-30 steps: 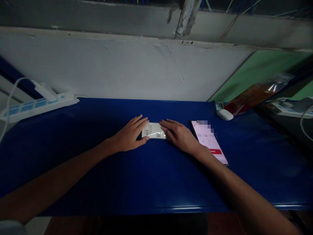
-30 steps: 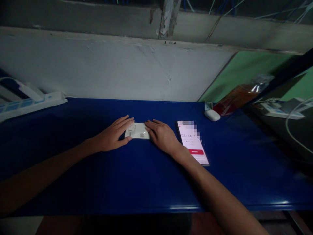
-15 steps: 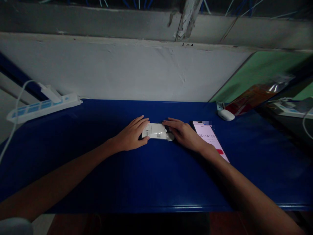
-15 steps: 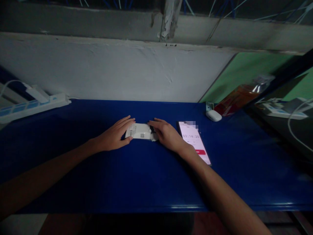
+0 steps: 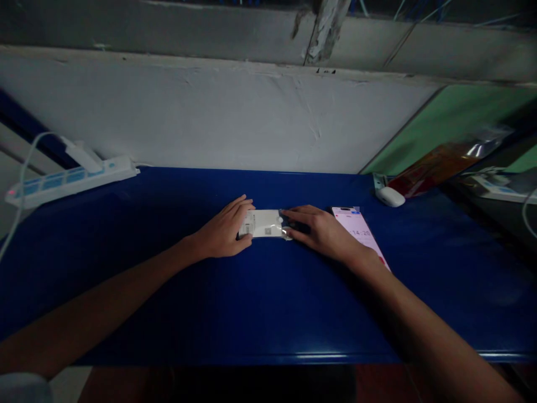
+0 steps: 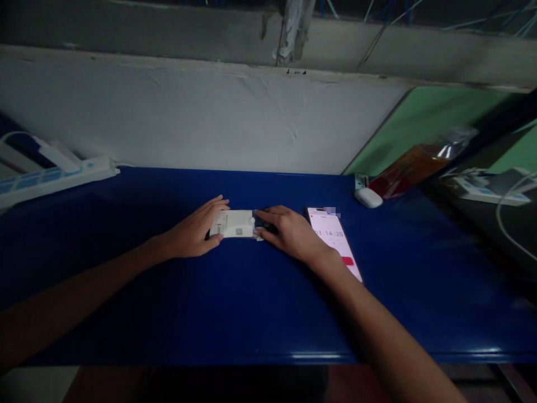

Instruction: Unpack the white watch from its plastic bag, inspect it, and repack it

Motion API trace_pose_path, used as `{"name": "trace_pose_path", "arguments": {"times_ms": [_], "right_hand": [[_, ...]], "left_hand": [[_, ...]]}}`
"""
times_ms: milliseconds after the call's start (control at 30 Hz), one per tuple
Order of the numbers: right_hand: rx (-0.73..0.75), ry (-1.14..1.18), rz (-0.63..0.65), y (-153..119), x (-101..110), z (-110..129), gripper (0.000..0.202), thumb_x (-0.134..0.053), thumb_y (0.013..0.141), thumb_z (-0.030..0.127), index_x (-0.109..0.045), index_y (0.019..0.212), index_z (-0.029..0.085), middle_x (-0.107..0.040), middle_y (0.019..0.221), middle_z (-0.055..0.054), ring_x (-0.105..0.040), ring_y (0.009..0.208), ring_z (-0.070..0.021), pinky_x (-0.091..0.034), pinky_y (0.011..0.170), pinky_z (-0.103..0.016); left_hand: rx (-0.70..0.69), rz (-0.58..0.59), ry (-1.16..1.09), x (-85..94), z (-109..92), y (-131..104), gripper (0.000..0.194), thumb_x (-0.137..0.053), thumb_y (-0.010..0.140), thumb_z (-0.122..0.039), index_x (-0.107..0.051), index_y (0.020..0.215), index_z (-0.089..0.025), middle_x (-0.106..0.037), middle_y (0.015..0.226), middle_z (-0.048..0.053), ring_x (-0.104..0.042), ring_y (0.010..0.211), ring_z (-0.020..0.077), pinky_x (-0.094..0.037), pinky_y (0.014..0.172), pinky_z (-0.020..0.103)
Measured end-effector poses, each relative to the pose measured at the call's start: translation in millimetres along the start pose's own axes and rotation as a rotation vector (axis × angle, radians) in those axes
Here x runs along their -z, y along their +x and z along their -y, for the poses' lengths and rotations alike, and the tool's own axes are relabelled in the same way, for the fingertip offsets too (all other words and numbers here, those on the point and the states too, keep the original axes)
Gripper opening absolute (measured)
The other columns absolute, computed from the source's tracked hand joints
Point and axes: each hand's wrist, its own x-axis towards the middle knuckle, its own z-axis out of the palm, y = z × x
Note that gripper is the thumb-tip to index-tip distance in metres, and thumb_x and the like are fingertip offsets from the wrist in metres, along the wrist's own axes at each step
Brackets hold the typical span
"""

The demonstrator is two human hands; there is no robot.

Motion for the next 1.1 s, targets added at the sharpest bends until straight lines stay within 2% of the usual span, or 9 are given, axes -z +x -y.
{"name": "trace_pose_path", "arguments": {"times_ms": [100,233,333,433,533,667,833,933,1100], "right_hand": [[0.011,0.008,0.003,0,-1,3,0.048,-0.058,0.095,0.040,-0.062,0.132,0.011,-0.069,0.120,-0.017,-0.067,0.107,-0.0298,-0.054,0.094,-0.044],[0.041,-0.030,-0.029,1,-3,6,0.047,-0.055,0.097,0.042,-0.064,0.131,0.011,-0.070,0.117,-0.017,-0.066,0.107,-0.0302,-0.053,0.095,-0.046],[0.064,-0.044,-0.074,2,-4,6,0.040,-0.058,0.095,0.040,-0.069,0.124,0.015,-0.070,0.119,-0.015,-0.059,0.121,-0.0318,-0.050,0.101,-0.049],[0.072,-0.033,-0.107,2,-6,5,0.037,-0.063,0.092,0.040,-0.072,0.118,0.015,-0.060,0.136,-0.017,-0.048,0.133,-0.0343,-0.044,0.108,-0.053],[0.070,-0.024,-0.099,2,-12,8,0.037,-0.065,0.091,0.036,-0.072,0.118,0.012,-0.054,0.142,-0.020,-0.045,0.137,-0.0354,-0.042,0.110,-0.055],[0.059,-0.027,-0.087,3,-16,9,0.027,-0.062,0.093,0.031,-0.074,0.112,0.016,-0.057,0.141,-0.017,-0.045,0.136,-0.0353,-0.043,0.108,-0.058],[0.038,-0.129,-0.060,0,2,-4,0.027,-0.064,0.091,0.027,-0.073,0.116,0.018,-0.052,0.146,-0.015,-0.041,0.140,-0.0373,-0.042,0.109,-0.058],[0.030,-0.133,-0.026,-2,11,-11,0.029,-0.066,0.090,0.031,-0.073,0.115,0.017,-0.052,0.146,-0.017,-0.041,0.139,-0.0392,-0.041,0.109,-0.060],[0.073,-0.083,0.047,-3,9,-8,0.040,-0.059,0.095,0.031,-0.062,0.132,0.016,-0.044,0.152,-0.018,-0.035,0.144,-0.0341,-0.036,0.114,-0.056]], "left_hand": [[0.012,0.025,0.038,-1.5,1,-1,0.066,-0.052,0.091,-0.039,-0.032,0.144,-0.005,-0.034,0.153,0.026,-0.022,0.148,0.0369,-0.027,0.117,0.057],[0.016,0.052,0.060,-2.9,2,0,0.068,-0.050,0.095,-0.052,-0.036,0.144,-0.007,-0.035,0.153,0.024,-0.022,0.148,0.0362,-0.025,0.118,0.056],[0.009,0.044,0.039,-3.4,2,0,0.064,-0.046,0.098,-0.050,-0.036,0.144,-0.007,-0.038,0.152,0.023,-0.024,0.148,0.0343,-0.025,0.119,0.054],[-0.001,0.031,0.021,-2.8,2,0,0.061,-0.044,0.100,-0.049,-0.035,0.145,-0.009,-0.040,0.150,0.022,-0.027,0.147,0.0334,-0.026,0.118,0.054],[-0.017,0.034,0.017,-1.5,1,0,0.058,-0.044,0.100,-0.048,-0.037,0.144,-0.010,-0.043,0.149,0.021,-0.029,0.146,0.0336,-0.027,0.118,0.054],[-0.028,0.029,0.013,-1.6,1,0,0.059,-0.046,0.099,-0.048,-0.036,0.144,-0.011,-0.043,0.149,0.021,-0.029,0.146,0.0335,-0.029,0.117,0.055],[0.006,0.009,0.040,-5.4,3,0,0.063,-0.046,0.099,-0.048,-0.036,0.144,-0.005,-0.041,0.149,0.024,-0.028,0.146,0.0342,-0.029,0.118,0.052],[0.016,0.009,0.052,-6.8,3,-1,0.062,-0.044,0.100,-0.050,-0.035,0.144,-0.007,-0.039,0.151,0.023,-0.028,0.146,0.0335,-0.028,0.118,0.051],[0.018,0.022,0.053,-5.1,2,-1,0.062,-0.040,0.102,-0.049,-0.035,0.144,-0.003,-0.039,0.151,0.025,-0.026,0.147,0.0333,-0.028,0.119,0.050]]}}
